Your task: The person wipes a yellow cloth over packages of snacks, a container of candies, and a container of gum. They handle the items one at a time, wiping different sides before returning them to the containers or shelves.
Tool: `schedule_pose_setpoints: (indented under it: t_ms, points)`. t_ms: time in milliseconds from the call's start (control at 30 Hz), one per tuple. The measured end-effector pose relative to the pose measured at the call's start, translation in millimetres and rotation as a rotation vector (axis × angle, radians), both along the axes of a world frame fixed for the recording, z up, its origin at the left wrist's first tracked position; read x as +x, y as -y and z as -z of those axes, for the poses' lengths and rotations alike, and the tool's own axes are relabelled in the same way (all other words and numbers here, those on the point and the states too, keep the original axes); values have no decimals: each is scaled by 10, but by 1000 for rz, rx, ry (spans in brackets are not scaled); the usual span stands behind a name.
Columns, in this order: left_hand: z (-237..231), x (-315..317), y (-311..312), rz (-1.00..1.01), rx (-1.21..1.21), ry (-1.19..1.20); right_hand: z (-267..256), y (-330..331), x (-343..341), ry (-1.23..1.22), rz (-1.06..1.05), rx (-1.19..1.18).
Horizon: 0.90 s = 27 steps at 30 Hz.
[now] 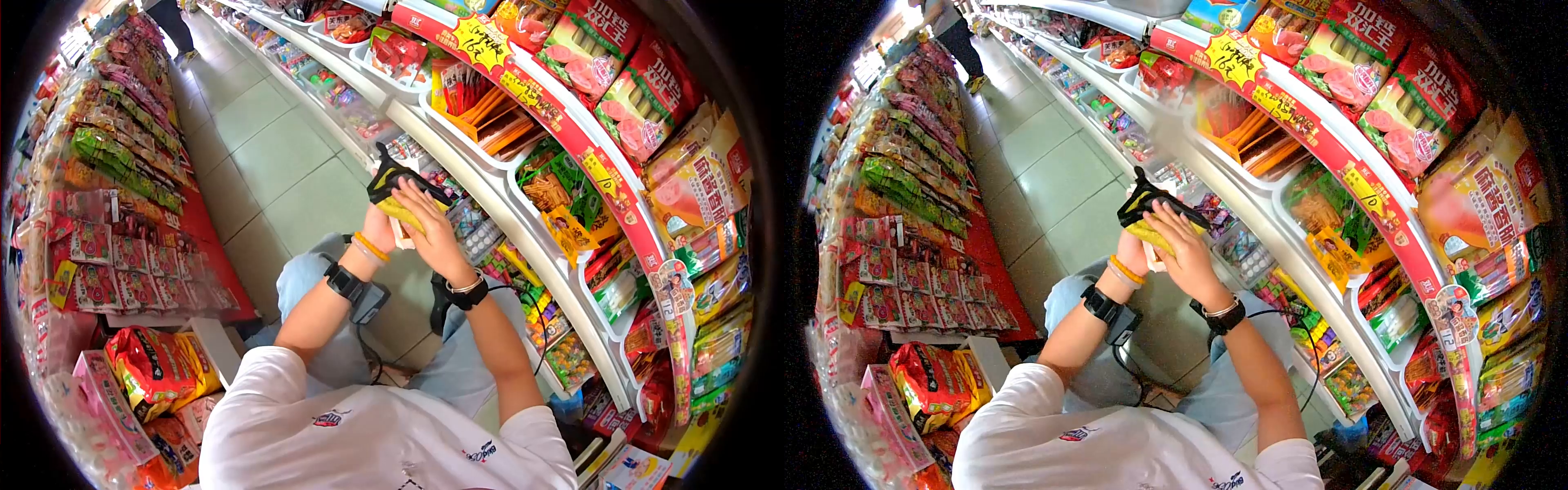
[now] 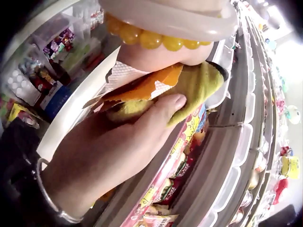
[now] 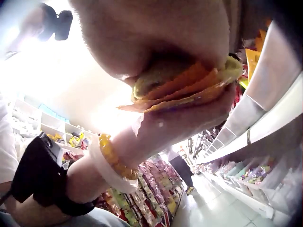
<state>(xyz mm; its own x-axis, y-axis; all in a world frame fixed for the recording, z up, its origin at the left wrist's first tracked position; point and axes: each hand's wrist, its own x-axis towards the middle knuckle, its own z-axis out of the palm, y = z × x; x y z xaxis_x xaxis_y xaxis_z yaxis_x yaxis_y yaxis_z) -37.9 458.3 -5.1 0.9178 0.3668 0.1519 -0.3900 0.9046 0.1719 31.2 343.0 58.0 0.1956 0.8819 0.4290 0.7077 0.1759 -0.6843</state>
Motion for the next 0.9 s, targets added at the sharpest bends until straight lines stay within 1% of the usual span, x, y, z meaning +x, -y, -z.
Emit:
schedule_pose_setpoints:
  t_ms: [33, 67, 133, 167, 200, 233, 267, 333, 400, 433, 467, 533, 567, 667, 700, 800, 833, 900]
  points:
    - [-80, -22, -24, -10, -52, -96, -25, 15, -32, -29, -3, 40]
    - [-89, -101, -86, 29, 33, -51, -19, 26, -23, -101, -42, 31]
    - [-311, -104, -50, -44, -134, -68, 18, 70, 27, -233, -124, 39]
    - [-229, -76, -109, -85, -93, -131, 20, 107, 46, -354, -135, 4]
    - [-281, -88, -89, -141, -92, -164, 22, 139, 75, -476, -151, -36]
    - [-293, -70, -129, -125, -49, -119, -5, 157, 104, -541, -152, -11]
    - [-276, -76, -142, -115, -22, -82, 28, 186, 152, -656, -132, -12]
    - [-338, -94, -95, -164, -67, -230, -37, 213, 232, -643, -49, 93]
    - [-409, -117, -73, -179, -66, -311, 91, 213, 356, -825, 41, 121]
    - [-415, -129, -100, -149, -78, -297, 15, 233, 361, -826, 128, 118]
    - [-420, -131, -102, -122, -73, -258, -34, 253, 434, -753, 139, 84]
    - [-474, -135, -84, -113, 21, -208, -35, 312, 544, -613, 164, -52]
    - [-497, -133, -78, -117, 119, -213, 6, 331, 583, -716, 152, -162]
    - [-631, -150, 25, -22, 121, -186, 109, 366, 616, -706, -31, -353]
    - [-603, -138, 34, 20, 122, -154, 122, 339, 576, -782, -63, -341]
    - [-559, -81, 111, 99, 118, -147, 5, 319, 453, -733, -204, -359]
    - [-542, -69, 138, 128, 139, -159, -88, 305, 417, -739, -182, -450]
    - [-490, -63, 139, 107, 321, -237, -38, 267, 371, -722, -149, -393]
